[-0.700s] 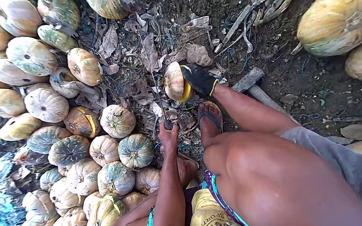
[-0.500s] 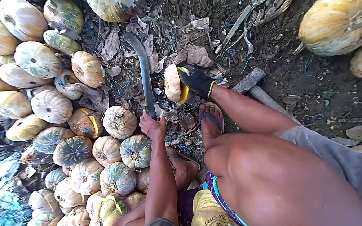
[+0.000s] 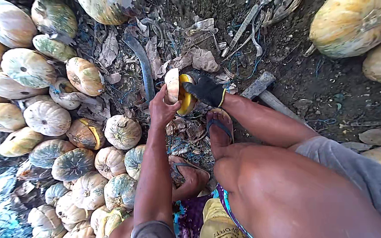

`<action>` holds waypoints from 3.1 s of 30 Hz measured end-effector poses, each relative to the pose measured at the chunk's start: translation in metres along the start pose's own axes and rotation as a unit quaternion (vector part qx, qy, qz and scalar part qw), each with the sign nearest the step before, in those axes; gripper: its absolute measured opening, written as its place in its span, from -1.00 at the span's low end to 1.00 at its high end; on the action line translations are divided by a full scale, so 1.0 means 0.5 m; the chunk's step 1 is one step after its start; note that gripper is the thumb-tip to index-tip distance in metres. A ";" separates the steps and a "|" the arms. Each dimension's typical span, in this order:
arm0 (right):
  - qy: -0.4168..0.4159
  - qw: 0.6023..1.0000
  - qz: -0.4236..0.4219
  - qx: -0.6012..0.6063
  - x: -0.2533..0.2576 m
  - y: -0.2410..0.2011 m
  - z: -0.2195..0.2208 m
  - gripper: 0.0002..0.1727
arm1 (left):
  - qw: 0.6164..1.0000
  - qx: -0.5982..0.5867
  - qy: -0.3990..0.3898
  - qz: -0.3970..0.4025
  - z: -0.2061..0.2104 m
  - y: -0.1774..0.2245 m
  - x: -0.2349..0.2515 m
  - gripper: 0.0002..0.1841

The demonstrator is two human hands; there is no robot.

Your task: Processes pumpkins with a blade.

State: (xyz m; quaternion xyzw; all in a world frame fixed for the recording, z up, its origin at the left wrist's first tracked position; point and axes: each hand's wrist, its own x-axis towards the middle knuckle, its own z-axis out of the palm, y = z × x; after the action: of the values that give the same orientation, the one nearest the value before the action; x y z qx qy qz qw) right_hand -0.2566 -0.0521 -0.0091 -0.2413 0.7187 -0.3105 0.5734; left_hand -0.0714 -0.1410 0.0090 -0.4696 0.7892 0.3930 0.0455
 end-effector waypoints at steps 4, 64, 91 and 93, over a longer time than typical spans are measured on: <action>0.008 0.992 -0.059 0.112 -0.052 -0.081 -0.008 -0.50 | 0.996 0.073 0.032 0.045 -0.127 0.078 -0.024 -0.16; -0.141 0.774 -0.355 0.505 -0.580 -0.432 -0.008 -0.63 | 0.845 0.382 0.208 0.310 -0.551 0.487 -0.564 -0.14; -0.104 0.830 -0.456 0.305 -0.574 -0.425 0.034 -0.48 | 0.877 -0.408 0.107 0.228 -0.463 0.232 -0.509 -0.48; -0.090 0.849 -0.397 0.337 -0.585 -0.426 0.015 -0.41 | 0.869 -0.409 0.075 0.269 -0.462 0.255 -0.505 -0.44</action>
State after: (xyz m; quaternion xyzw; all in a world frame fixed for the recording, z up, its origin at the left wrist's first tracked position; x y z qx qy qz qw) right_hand -0.1853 0.0052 0.3410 -0.3249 0.3582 -0.7118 0.5094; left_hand 0.0383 -0.0842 0.3527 -0.2442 0.6549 0.6410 -0.3171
